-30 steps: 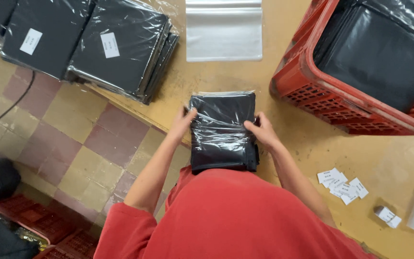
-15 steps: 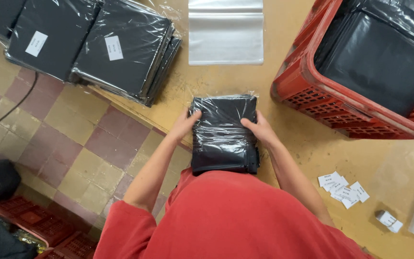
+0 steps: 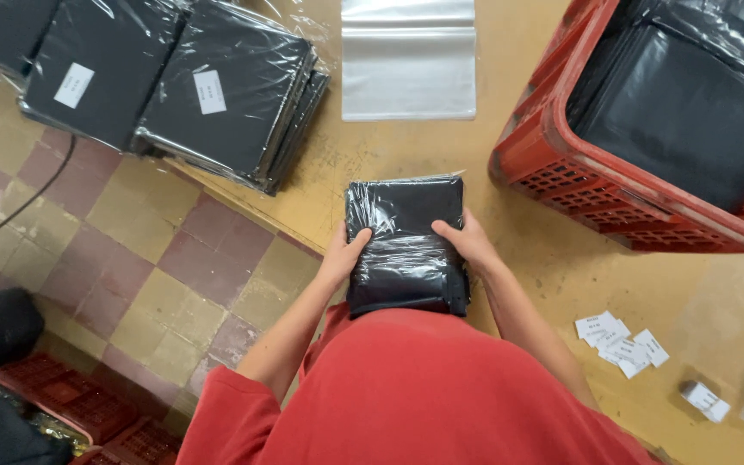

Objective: The person is packaging stacks of black plastic bags into clear plastic sleeves and organizing them on a work table.

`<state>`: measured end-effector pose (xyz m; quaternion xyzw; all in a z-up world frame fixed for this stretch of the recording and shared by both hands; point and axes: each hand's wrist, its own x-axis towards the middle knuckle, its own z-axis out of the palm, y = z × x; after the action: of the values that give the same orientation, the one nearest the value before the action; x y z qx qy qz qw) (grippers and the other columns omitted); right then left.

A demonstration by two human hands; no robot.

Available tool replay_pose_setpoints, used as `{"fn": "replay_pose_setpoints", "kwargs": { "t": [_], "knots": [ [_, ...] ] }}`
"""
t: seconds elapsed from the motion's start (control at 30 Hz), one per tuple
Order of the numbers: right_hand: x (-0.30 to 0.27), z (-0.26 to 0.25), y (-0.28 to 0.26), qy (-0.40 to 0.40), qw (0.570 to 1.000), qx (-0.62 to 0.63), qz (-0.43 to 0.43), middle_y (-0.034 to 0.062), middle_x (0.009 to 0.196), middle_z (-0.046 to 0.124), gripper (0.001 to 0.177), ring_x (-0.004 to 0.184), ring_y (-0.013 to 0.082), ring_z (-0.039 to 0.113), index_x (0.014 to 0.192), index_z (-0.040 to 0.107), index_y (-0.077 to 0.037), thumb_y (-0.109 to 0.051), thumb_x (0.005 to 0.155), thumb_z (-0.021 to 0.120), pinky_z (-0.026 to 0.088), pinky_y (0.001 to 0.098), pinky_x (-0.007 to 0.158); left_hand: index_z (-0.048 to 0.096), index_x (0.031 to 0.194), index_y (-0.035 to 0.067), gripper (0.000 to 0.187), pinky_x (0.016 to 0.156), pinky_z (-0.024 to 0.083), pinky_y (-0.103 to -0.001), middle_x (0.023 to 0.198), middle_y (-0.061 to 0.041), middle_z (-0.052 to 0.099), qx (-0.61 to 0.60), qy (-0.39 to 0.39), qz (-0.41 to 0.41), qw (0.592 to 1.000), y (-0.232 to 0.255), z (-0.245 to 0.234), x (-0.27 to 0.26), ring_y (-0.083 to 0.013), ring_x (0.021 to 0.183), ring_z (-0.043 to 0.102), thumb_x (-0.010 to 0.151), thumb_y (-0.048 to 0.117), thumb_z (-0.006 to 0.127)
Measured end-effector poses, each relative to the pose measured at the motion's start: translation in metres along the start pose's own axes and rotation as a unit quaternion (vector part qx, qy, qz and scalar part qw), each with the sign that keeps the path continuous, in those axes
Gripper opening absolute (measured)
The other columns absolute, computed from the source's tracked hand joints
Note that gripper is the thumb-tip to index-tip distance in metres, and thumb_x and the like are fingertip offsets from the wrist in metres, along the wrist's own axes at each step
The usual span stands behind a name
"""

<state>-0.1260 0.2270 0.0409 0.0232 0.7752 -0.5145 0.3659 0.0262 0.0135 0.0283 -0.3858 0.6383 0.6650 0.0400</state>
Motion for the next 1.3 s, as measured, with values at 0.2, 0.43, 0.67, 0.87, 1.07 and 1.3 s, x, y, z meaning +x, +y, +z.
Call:
{"fn": "replay_pose_setpoints", "kwargs": {
  "t": [0.2,0.43,0.67,0.87,1.07,1.3],
  "knots": [
    [-0.038,-0.005,0.029,0.012,0.999,-0.021,0.033,0.0185,0.143,0.053,0.090,0.134,0.0343,0.049,0.151,0.039,-0.019,-0.038,0.076,0.085,0.041,0.0499,0.111,0.048,0.141,0.014,0.061,0.112,0.040,-0.050,0.140,-0.023,0.054,0.084,-0.061,-0.032,0.994,-0.017,-0.009,-0.043,-0.0377,0.136,0.047,0.091,0.042,0.070],
    [-0.071,-0.003,0.049,-0.004,0.994,0.067,-0.086,0.0332,0.152,0.035,0.090,0.143,0.0470,0.033,0.156,0.023,-0.010,-0.011,0.083,0.075,0.030,0.0547,0.117,0.019,0.160,0.006,0.103,0.125,0.021,-0.045,0.161,-0.026,0.026,0.057,-0.085,0.004,0.995,0.017,-0.007,-0.078,-0.0353,0.150,0.024,0.077,0.017,0.079],
    [0.049,0.008,0.097,0.159,0.954,0.230,-0.111,0.0010,0.109,0.047,0.051,0.105,0.0162,0.050,0.120,0.048,-0.018,-0.024,0.086,0.085,0.041,0.0290,0.093,0.051,0.115,0.010,0.035,0.086,0.052,-0.038,0.104,-0.012,0.063,-0.029,0.147,0.088,0.985,-0.007,0.004,0.044,-0.0242,0.096,0.062,0.091,0.025,0.070],
    [-0.035,0.012,0.076,-0.053,0.876,0.477,0.051,0.0088,0.118,0.066,0.035,0.116,0.0291,0.062,0.108,0.055,-0.016,-0.043,0.091,0.069,0.047,0.0514,0.105,0.057,0.091,0.017,0.034,0.082,0.053,-0.049,0.087,-0.012,0.068,0.238,0.147,0.108,0.954,-0.004,-0.017,0.046,-0.0367,0.095,0.068,0.103,0.048,0.049],
    [0.000,0.032,0.162,-0.078,0.766,0.628,0.110,0.0062,0.111,0.071,0.050,0.112,0.0276,0.061,0.099,0.071,-0.021,-0.066,0.080,0.069,0.042,0.0472,0.104,0.056,0.092,0.014,0.035,0.084,0.052,-0.054,0.090,-0.019,0.066,0.314,0.106,0.169,0.928,0.027,-0.016,0.000,-0.0429,0.096,0.066,0.105,0.044,0.045],
    [-0.063,0.066,0.036,-0.019,0.831,0.550,0.078,0.0088,0.147,0.052,0.071,0.131,0.0274,0.053,0.143,0.050,-0.010,-0.061,0.093,0.057,0.041,0.0451,0.114,0.048,0.085,0.019,0.032,0.064,0.057,-0.049,0.070,-0.010,0.065,0.532,-0.032,0.311,0.787,0.007,0.041,-0.031,-0.0362,0.064,0.071,0.101,0.047,0.043]
  ]
}}
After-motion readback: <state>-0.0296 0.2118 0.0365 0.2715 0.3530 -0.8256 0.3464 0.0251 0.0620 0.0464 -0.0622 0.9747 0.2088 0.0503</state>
